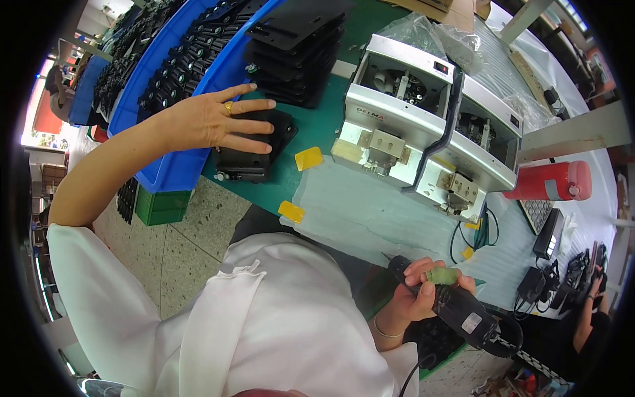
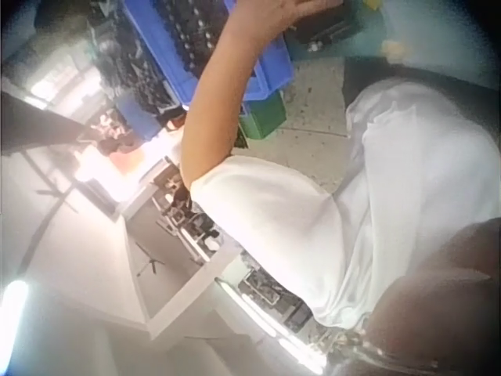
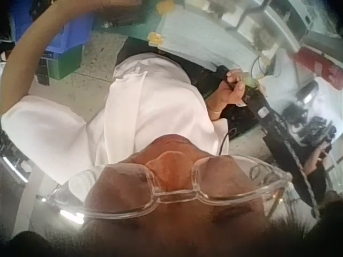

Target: The person assembles small electronic components by hand, securing them into black plastic casings with an electric screwdriver at a factory workbench.

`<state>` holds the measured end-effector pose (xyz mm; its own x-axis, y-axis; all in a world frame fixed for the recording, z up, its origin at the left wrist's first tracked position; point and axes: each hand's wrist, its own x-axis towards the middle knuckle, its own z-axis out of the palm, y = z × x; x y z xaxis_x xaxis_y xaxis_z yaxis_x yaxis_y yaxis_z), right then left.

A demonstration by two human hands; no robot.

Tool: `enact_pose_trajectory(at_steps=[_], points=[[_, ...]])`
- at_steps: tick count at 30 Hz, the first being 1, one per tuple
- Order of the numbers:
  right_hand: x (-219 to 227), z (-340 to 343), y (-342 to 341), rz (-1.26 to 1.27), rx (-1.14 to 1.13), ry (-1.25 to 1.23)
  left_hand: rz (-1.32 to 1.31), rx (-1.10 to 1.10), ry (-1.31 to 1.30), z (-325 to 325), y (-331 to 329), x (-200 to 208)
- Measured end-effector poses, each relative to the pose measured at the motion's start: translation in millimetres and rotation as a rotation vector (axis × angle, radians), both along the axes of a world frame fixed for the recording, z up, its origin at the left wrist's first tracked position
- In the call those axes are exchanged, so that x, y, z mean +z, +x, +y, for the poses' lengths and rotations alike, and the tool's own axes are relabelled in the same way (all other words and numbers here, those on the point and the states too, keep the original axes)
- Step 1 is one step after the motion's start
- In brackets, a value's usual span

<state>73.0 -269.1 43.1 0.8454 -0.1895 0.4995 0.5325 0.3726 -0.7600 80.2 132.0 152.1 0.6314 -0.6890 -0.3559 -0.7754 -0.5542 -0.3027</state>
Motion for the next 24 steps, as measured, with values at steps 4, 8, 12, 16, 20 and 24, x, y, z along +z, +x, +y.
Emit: enact_pose_trajectory(at_steps=[4, 8, 12, 16, 20, 24], points=[[-1, -1, 0, -0.004, 0.012, -0.010, -0.028, -0.099, 0.046, 5, 11, -15], [-3, -2, 3, 0.017, 0.015, -0.039, -0.058, -0.185, 0.157, 5, 18, -24], [0, -2, 4, 0.092, -0.002, -0.022, -0.033, -0.178, 0.123, 9, 16, -32], [-3, -3, 6, 0.095, 0.010, 0.003, -0.130, -0.122, 0.082, 7, 10, -33], [-3, -1, 7, 0.088, 0.021, 0.012, -0.010, 0.674, -0.211, -10, -3, -27], [-2, -2, 9, 0.089, 0.083, 0.042, -0.130, 1.252, -0.695, -27, -28, -47]])
